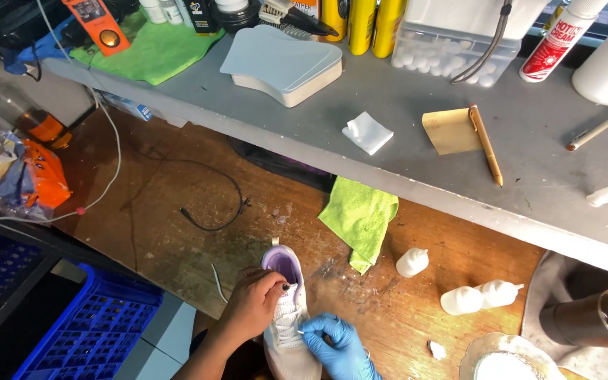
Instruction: Threading laces through the eyelets of a sneaker at a repair bench.
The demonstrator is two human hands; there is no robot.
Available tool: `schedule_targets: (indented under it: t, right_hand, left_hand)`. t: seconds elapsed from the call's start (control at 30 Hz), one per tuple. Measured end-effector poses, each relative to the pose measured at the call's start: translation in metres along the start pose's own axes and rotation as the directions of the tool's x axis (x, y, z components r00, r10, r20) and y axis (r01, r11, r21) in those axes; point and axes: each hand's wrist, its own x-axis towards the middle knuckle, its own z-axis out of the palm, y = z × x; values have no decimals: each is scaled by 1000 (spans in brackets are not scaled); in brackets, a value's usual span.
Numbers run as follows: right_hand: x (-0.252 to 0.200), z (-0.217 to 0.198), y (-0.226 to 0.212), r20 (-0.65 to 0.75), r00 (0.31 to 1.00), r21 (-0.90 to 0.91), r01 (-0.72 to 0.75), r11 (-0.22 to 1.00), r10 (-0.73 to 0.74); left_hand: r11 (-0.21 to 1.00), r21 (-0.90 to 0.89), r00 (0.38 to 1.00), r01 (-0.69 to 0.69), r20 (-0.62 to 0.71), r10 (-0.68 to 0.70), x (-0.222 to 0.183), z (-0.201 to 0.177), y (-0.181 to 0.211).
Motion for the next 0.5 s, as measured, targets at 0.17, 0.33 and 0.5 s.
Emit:
schedule_targets:
  t: [0.17, 0.33, 0.5]
  right_hand:
    - [0, 0, 4, 16, 999, 77, -41, 996, 40]
    - [-1, -1, 13, 28, 997, 165, -76, 983, 72]
    - [0, -4, 15, 45, 993, 183, -114, 976, 108]
  left_hand:
    - [995, 83, 995, -60, -75, 66, -3, 19, -11]
    - [990, 118, 984, -78, -153, 96, -4, 24, -14]
    - [993, 60, 979, -99, -175, 108, -4, 23, -10]
